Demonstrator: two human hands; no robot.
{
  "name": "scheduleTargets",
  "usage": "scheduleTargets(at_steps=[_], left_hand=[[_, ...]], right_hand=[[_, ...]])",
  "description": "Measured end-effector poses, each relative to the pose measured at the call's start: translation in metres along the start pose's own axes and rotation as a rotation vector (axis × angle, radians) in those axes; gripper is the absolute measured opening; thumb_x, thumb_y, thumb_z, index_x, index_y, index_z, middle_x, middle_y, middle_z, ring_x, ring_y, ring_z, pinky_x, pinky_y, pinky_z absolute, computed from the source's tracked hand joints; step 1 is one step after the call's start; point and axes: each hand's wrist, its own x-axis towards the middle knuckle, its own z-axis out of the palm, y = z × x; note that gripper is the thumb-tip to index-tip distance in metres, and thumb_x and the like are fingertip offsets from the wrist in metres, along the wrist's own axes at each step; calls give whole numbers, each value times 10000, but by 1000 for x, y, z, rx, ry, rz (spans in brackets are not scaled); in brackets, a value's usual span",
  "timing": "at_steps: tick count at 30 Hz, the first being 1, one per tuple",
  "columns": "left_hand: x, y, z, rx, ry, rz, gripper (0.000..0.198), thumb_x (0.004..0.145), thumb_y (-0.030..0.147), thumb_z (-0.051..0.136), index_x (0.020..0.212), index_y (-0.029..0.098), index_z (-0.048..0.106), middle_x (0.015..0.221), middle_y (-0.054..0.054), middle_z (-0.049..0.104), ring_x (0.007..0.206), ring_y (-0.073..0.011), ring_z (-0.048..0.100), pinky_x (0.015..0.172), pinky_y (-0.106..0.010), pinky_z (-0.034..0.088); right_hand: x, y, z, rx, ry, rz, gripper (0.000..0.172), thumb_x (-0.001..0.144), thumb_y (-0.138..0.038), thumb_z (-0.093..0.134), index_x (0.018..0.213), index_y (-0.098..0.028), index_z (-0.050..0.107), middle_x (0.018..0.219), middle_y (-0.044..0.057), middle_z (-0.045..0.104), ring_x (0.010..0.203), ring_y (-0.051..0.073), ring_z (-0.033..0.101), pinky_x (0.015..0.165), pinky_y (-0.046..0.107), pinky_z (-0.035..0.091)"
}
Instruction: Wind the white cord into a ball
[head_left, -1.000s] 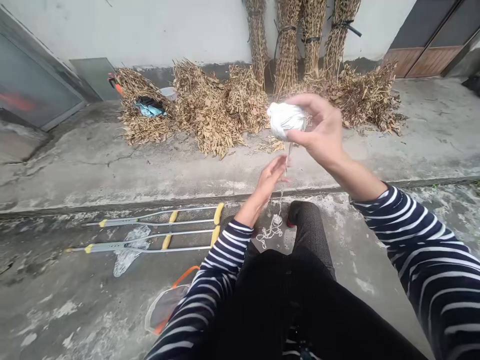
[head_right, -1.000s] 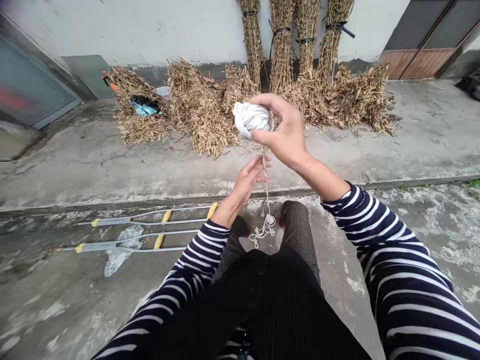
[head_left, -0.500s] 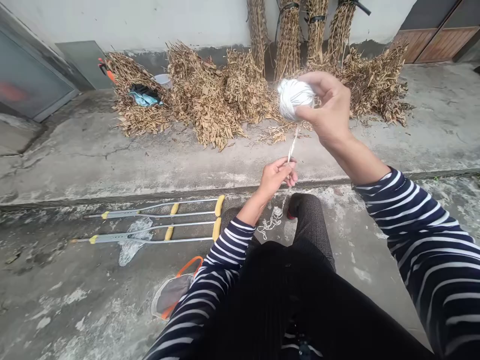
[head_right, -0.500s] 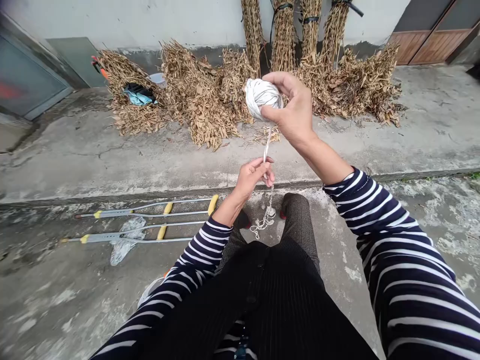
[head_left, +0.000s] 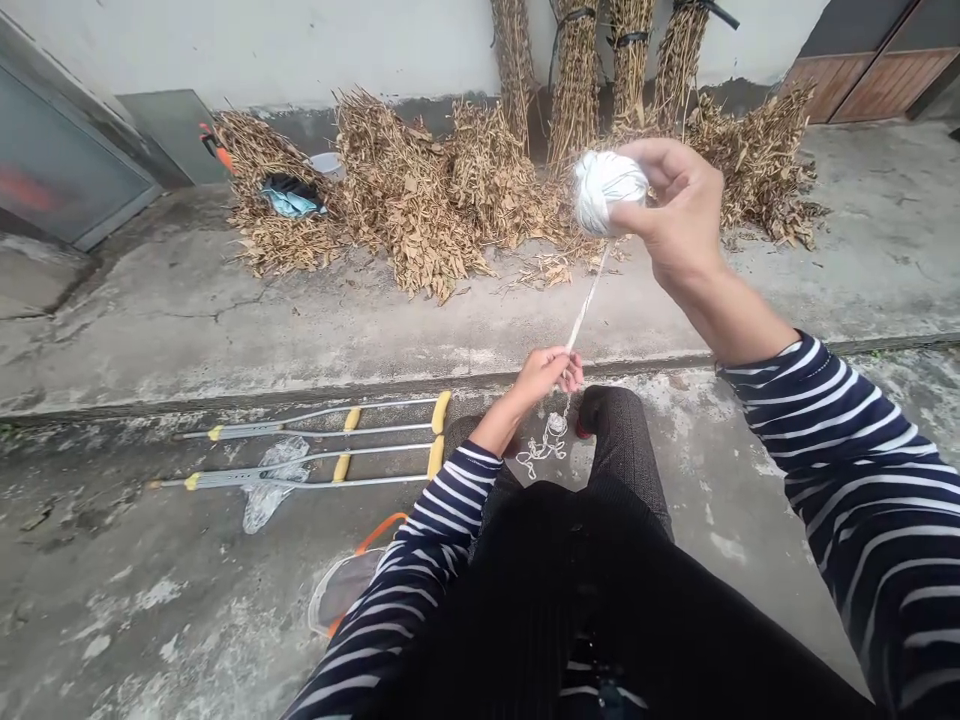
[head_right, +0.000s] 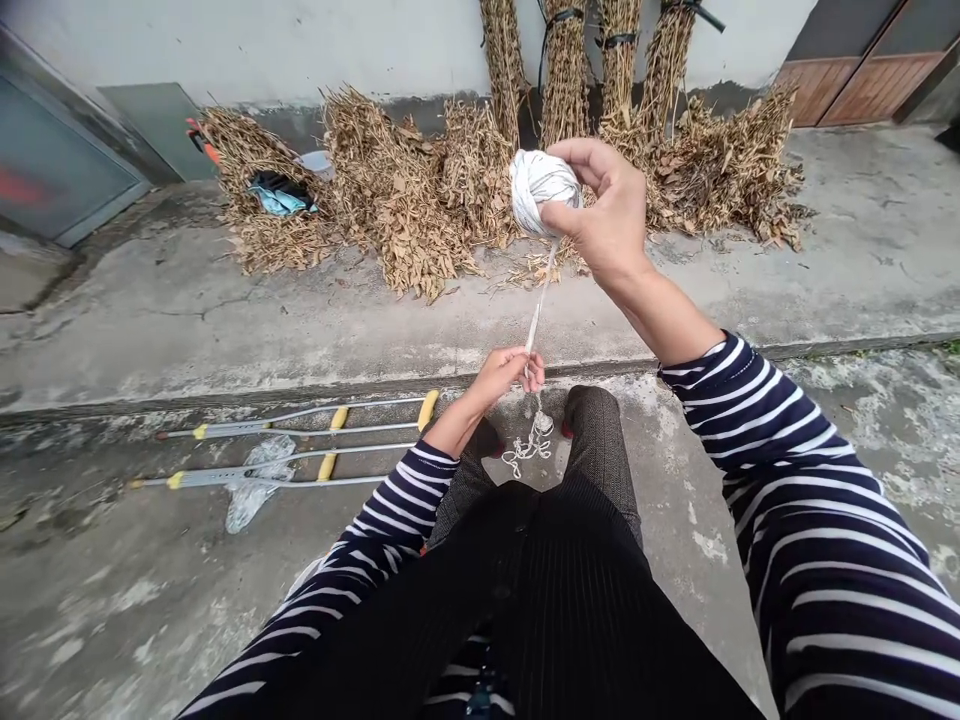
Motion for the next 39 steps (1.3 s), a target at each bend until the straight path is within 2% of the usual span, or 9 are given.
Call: scheduleTargets(at_steps=[5, 12, 16, 21, 26, 29, 32, 35, 39], left_hand=[[29, 6, -10, 105, 160, -88, 251, 944, 117, 474, 734, 121, 611, 627, -33, 685, 511, -84, 629, 475, -160, 418], [69, 19, -18, 47, 213, -63, 230, 895, 161, 519, 696, 115, 625, 791, -89, 743, 701, -125, 695, 516, -155, 475], [77, 9, -14, -23, 184, -61, 218, 882, 169, 532, 697, 110, 632, 800, -104, 749, 737, -145, 709, 602, -206, 562], [74, -13, -17, -35, 185, -116, 256, 925, 133, 489, 727, 94, 645, 809, -117, 744, 731, -161, 716, 635, -274, 605], [47, -40, -35, 14, 195, -212, 274, 973, 146, 516, 746, 86, 657, 822, -127, 745, 710, -153, 726, 675, -295, 621], [14, -53, -47, 10, 185, -230, 282, 963, 202, 557, 718, 101, 652, 772, -112, 739, 611, -128, 685, 601, -254, 581], [-33, -53, -61, -18, 90, -197, 211, 886, 272, 644, 772, 102, 690, 774, -118, 751, 607, -145, 688, 550, -239, 544], [-81, -26, -71, -116, 23, -140, 175, 811, 265, 672, 743, 104, 678, 808, -132, 762, 630, -160, 698, 558, -247, 545], [-115, 40, -68, -220, 42, 20, 152, 744, 266, 669, 663, 141, 638, 709, -104, 732, 553, -165, 658, 487, -256, 507]], right_hand=[[-5, -25, 11, 16, -43, 3, 435, 642, -235, 923, 990, -310, 673, 1078, -55, 763, 1078, 202, 677, 982, 337, 569], [-15, -61, 17, -11, -38, -86, 382, 682, -156, 899, 985, -255, 689, 1056, -7, 763, 1046, 213, 717, 996, 334, 605], [-11, -66, 10, -92, -6, -99, 366, 723, -171, 882, 999, -286, 672, 1120, -10, 762, 1096, 228, 715, 1029, 361, 614], [0, -74, -2, -64, 78, -122, 373, 703, -138, 871, 954, -338, 681, 1057, -57, 768, 1081, 228, 743, 1050, 397, 622], [8, -53, -19, -99, 103, -170, 373, 700, -126, 849, 1001, -289, 700, 1092, -19, 765, 1062, 223, 736, 993, 397, 634], [9, -11, -37, -145, 46, -142, 432, 702, -173, 840, 1101, -251, 696, 1165, 21, 738, 1126, 240, 706, 1031, 450, 608], [4, 38, -54, -146, 55, -40, 479, 664, -136, 804, 1124, -230, 708, 1200, 31, 718, 1161, 252, 691, 1023, 489, 598], [-14, 77, -61, -95, 135, 210, 488, 554, -113, 821, 1025, -195, 721, 1131, 47, 732, 1117, 274, 701, 985, 498, 604], [-62, 112, -44, 9, 94, 460, 524, 481, -169, 858, 983, -179, 708, 1138, 81, 732, 1143, 293, 676, 959, 468, 596]])
